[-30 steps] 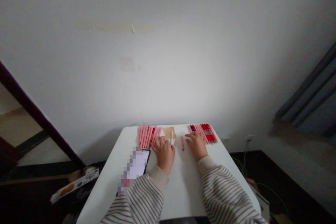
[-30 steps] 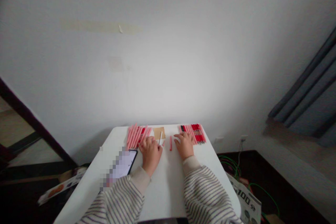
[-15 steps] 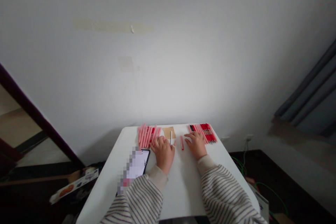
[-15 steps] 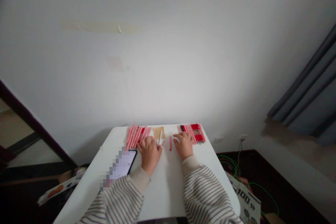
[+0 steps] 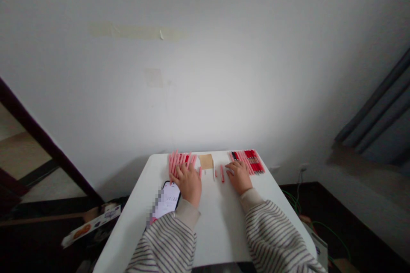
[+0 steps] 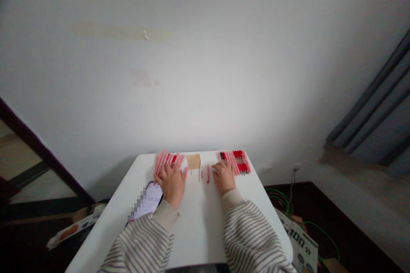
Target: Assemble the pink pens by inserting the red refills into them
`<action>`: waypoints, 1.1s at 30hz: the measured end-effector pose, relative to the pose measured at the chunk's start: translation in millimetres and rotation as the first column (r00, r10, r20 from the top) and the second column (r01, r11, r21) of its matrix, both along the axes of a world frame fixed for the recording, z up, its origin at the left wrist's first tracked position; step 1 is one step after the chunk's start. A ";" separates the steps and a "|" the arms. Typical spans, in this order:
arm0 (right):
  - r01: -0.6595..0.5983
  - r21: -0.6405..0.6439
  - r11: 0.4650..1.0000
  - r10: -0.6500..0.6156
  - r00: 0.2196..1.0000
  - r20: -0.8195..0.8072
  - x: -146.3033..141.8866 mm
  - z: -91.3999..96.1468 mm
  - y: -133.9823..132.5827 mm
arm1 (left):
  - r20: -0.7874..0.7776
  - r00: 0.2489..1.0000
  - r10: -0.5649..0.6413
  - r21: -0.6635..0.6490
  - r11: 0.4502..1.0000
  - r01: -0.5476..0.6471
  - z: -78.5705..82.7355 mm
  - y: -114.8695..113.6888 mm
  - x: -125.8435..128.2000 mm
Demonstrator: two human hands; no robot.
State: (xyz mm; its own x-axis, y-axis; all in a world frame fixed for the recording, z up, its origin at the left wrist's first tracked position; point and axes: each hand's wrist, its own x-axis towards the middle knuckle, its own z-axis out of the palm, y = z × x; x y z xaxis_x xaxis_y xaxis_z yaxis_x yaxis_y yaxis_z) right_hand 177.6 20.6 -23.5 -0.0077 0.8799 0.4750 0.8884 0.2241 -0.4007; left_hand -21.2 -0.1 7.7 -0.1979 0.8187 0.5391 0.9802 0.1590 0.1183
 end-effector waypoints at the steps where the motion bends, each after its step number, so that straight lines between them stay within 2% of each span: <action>1: 0.007 -0.004 1.000 -0.007 1.000 0.004 -0.4 0.7 -0.9 | -0.003 1.000 0.009 -0.014 1.000 -0.010 -1.3 1.0 -1.1; 7: 0.020 -0.030 0.999 -0.020 1.000 -0.009 -2.4 5.1 -3.9 | -0.011 1.000 0.020 -0.070 0.997 -0.020 -7.0 3.1 -2.7; 16: 0.031 -0.041 0.999 -0.031 1.000 -0.002 -2.8 4.7 -3.9 | 0.000 1.000 0.011 -0.066 0.998 -0.011 -8.6 3.5 -2.9; 26: -0.064 0.078 0.995 0.066 0.998 -0.022 -13.7 6.9 -5.8 | 0.017 1.000 -0.007 -0.031 1.000 0.007 -9.5 4.2 -3.1; 33: -0.091 0.035 0.995 0.091 0.996 0.018 -26.6 8.9 -12.5 | 0.025 1.000 0.003 -0.047 0.999 -0.002 -3.5 1.6 -1.3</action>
